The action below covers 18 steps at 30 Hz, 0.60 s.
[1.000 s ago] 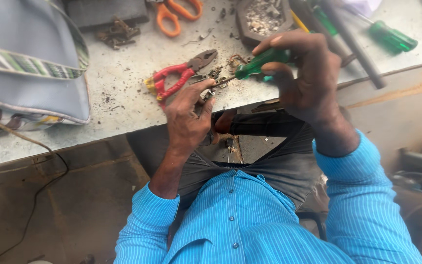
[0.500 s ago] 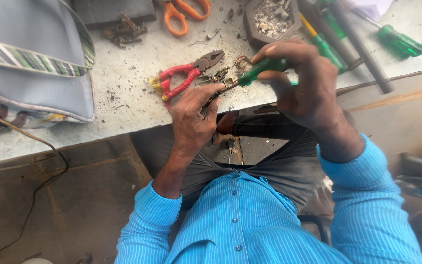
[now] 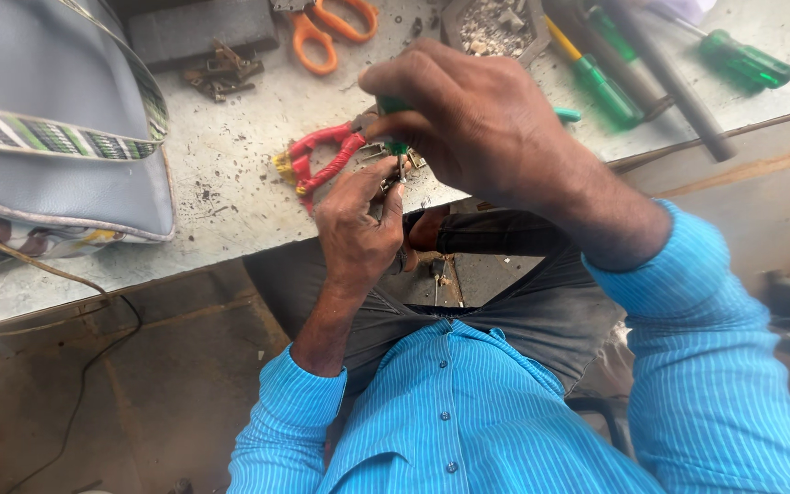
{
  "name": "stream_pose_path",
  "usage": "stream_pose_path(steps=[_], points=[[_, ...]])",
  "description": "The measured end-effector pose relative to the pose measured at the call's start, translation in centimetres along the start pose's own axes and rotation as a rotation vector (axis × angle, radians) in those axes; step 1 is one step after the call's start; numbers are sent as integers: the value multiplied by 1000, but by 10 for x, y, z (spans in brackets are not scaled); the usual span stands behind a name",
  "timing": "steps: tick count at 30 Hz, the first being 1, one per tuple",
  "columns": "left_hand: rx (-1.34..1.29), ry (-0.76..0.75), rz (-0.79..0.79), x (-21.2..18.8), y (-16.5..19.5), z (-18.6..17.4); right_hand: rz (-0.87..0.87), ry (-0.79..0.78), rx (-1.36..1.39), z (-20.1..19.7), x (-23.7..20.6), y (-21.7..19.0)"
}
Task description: The person uses pliers and a screwdriver to disassemble small electronic components on a cluttered workbench. They remove parts from a container, manipulate them with tools, and place pieces on the table.
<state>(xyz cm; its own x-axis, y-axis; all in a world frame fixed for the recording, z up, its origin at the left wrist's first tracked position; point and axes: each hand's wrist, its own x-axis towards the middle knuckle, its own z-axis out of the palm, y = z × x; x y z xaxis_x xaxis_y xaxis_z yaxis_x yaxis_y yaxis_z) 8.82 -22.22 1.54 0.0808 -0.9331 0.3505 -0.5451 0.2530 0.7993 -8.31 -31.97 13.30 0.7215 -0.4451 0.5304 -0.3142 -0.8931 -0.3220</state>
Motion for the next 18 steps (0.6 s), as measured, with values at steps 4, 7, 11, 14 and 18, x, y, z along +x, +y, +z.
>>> stream_pose_path(steps=[4, 7, 11, 14, 18], points=[[-7, 22, 38, 0, 1, 0, 8, 21, -26, 4, -2, 6], [22, -11, 17, 1, 1, 0, -5, 2, -24, 7, -1, 9], [1, 7, -20, 1, 3, 3, -21, 16, -27, 8, -3, 9], [-5, 77, -21, 3, 5, 9, -10, 11, -23, 9, -2, 6], [15, 164, 41, 4, 4, 16, -11, 4, 31, 5, 0, 4]])
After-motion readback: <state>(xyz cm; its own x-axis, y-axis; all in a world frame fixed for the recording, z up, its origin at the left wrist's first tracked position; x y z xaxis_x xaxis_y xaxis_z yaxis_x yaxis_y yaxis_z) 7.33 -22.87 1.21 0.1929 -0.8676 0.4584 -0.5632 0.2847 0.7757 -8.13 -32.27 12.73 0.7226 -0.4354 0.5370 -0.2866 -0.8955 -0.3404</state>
